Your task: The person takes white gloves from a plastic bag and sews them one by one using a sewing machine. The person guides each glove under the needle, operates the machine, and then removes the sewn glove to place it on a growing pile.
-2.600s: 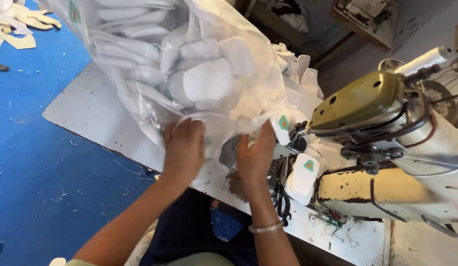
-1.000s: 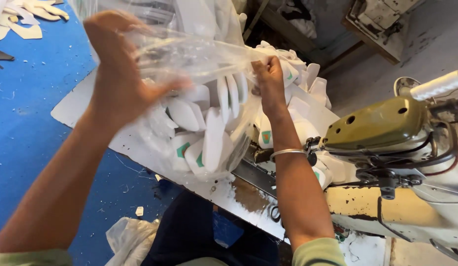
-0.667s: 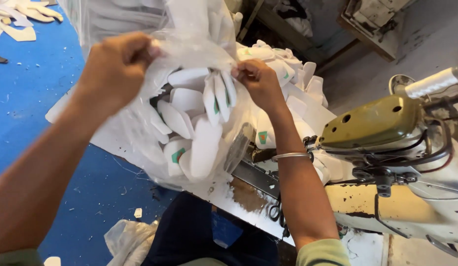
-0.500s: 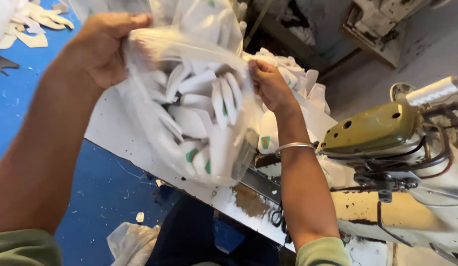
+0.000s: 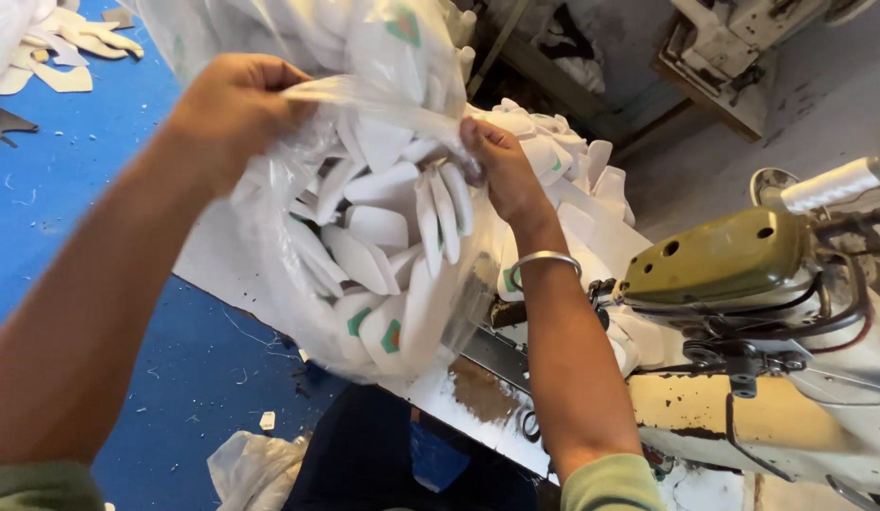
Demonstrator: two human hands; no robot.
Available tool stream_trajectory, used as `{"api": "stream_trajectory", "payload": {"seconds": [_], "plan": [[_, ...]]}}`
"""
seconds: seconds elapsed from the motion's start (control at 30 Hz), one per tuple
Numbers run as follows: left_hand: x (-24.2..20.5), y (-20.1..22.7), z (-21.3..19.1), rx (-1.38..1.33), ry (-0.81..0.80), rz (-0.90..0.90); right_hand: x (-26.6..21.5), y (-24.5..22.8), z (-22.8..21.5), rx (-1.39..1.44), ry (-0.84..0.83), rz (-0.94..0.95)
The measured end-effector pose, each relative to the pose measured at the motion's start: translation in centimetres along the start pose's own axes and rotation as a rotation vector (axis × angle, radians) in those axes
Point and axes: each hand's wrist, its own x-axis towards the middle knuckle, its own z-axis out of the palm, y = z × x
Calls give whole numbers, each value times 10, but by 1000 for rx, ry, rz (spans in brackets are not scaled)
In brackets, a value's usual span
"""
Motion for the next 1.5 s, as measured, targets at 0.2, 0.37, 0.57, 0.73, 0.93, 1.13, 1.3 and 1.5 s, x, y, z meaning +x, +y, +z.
{"api": "stream_trajectory", "payload": {"seconds": [0.2,0.37,0.57,0.73,0.93,1.13,1.3,1.5], "plan": [[41,-106,-11,-930,-238,-185,14,-10,42,334,202,290],[-68,-56,34,-288,251,265,-34,26,34,-322,567,-173],[-208,-98,121,-36,562,-11,-173,31,124,-543,754,9],[-193,-121,133,-428,508,-299,-169,126,127,-187,849,216],[-148,-140,114,-1157,291,-341,-104,135,68,-397,873,157],[-176,-168,135,-1213,258,-434,-102,196,-4,453,787,217],[-177,-199,150,-1115,422,-432,-114,222,5,535,773,256],[-214,-147,165,-426,525,-329,-185,58,115,-679,940,-58]]}}
